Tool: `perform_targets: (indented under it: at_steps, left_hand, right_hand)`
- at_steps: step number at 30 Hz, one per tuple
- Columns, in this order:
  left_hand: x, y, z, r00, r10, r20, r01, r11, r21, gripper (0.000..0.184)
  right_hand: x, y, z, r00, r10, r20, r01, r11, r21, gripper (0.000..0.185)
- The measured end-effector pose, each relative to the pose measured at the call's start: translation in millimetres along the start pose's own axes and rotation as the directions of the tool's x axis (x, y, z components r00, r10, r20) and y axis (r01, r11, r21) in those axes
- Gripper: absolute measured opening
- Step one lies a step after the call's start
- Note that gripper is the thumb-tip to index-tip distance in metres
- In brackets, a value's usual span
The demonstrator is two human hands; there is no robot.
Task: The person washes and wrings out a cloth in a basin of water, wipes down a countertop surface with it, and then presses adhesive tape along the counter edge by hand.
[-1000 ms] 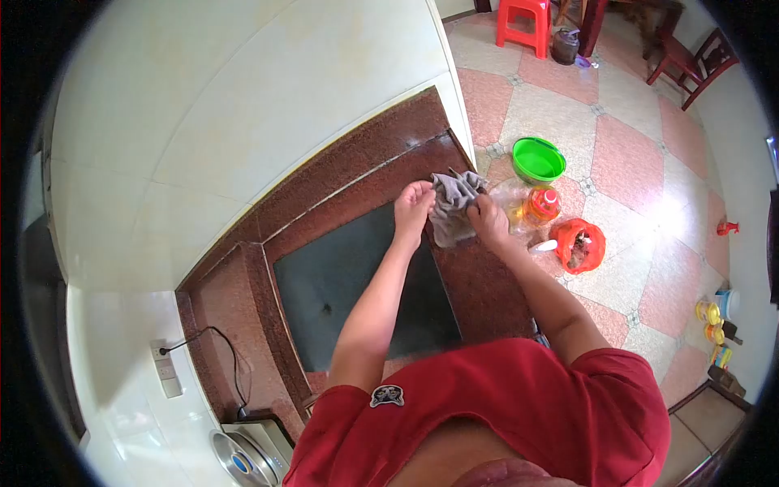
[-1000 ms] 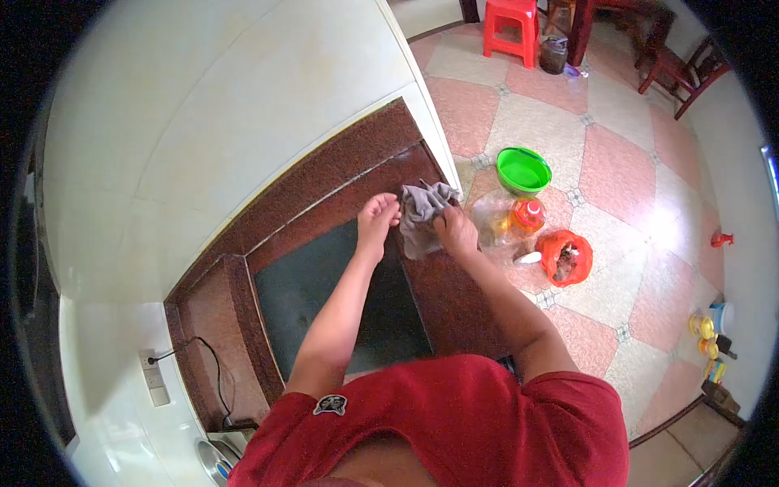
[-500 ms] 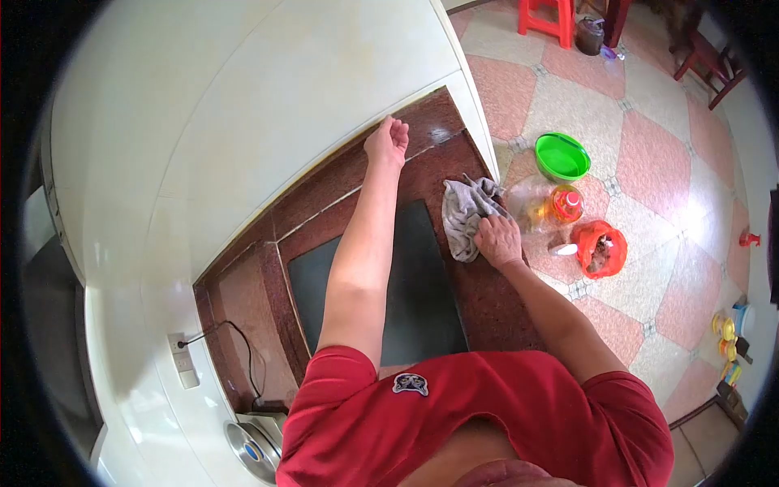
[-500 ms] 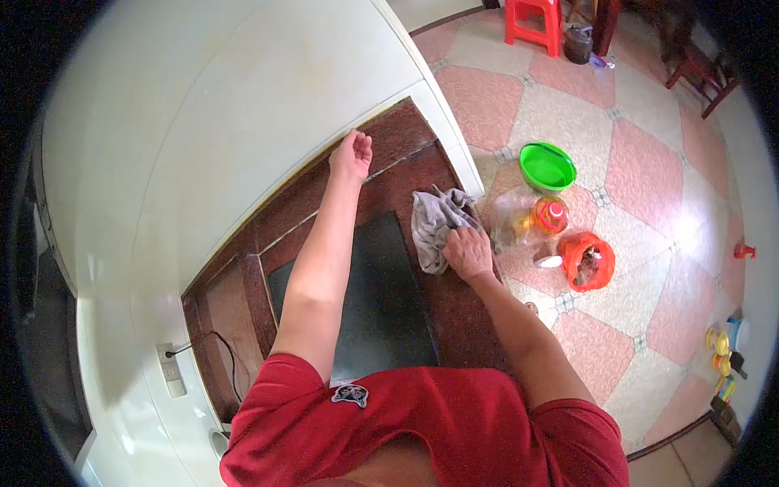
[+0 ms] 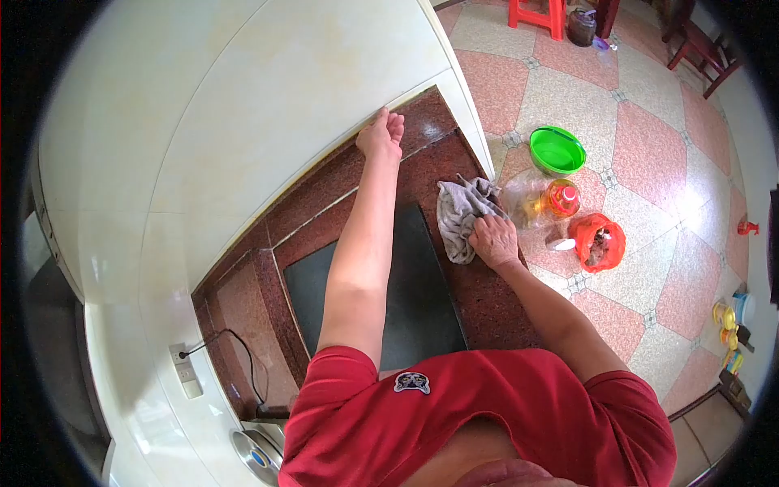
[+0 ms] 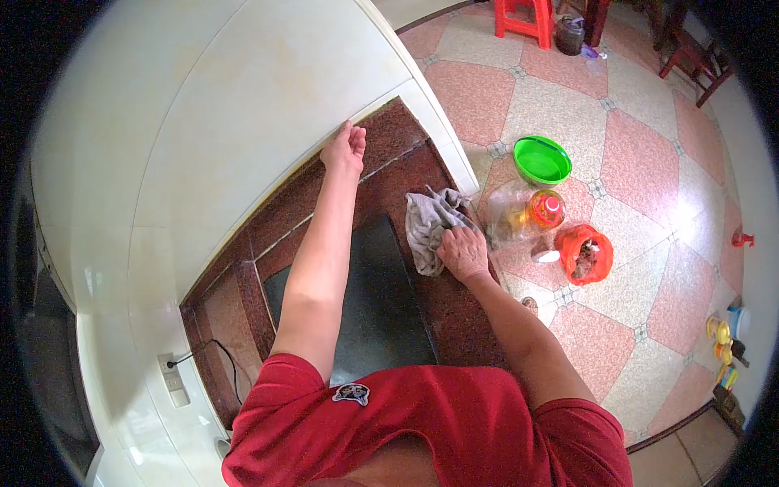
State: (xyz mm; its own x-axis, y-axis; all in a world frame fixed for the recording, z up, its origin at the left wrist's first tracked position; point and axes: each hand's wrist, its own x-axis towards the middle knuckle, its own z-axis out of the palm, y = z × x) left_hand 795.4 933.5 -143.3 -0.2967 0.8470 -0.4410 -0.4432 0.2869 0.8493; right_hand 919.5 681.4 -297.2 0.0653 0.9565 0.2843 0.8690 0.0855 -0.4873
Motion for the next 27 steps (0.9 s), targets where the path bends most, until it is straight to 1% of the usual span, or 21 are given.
perform_targets:
  at_steps: [3,9,17,21,23,27]
  left_hand:
    - [-4,1,6,0.999,0.001,-0.052,0.001,0.999,0.04,0.011]
    - [-13,0,22,0.995,-0.032,-0.099,0.034,0.999,0.022,0.01]
    - [-20,-6,32,0.995,-0.011,-0.104,0.013,1.0,0.017,0.009]
    - [-19,-9,34,0.995,0.002,-0.102,0.001,0.999,0.034,0.009]
    - [-20,-10,40,0.994,-0.004,-0.106,0.008,0.999,0.041,0.009]
    - [-23,-15,53,0.99,-0.042,-0.131,0.043,0.999,0.004,0.012]
  right_hand:
    - [0,-1,-1,1.0,0.004,0.004,-0.004,1.0,-0.002,0.014]
    - [0,1,2,1.0,0.016,0.012,-0.016,1.0,0.008,0.015]
    - [-1,0,2,1.0,0.007,-0.022,-0.007,1.0,0.01,0.015]
    - [0,1,2,1.0,0.021,0.012,-0.021,1.0,0.003,0.015]
    - [1,0,0,0.999,0.034,0.04,-0.035,0.999,0.015,0.015]
    - [1,0,2,0.999,0.028,0.017,-0.028,0.999,0.022,0.015]
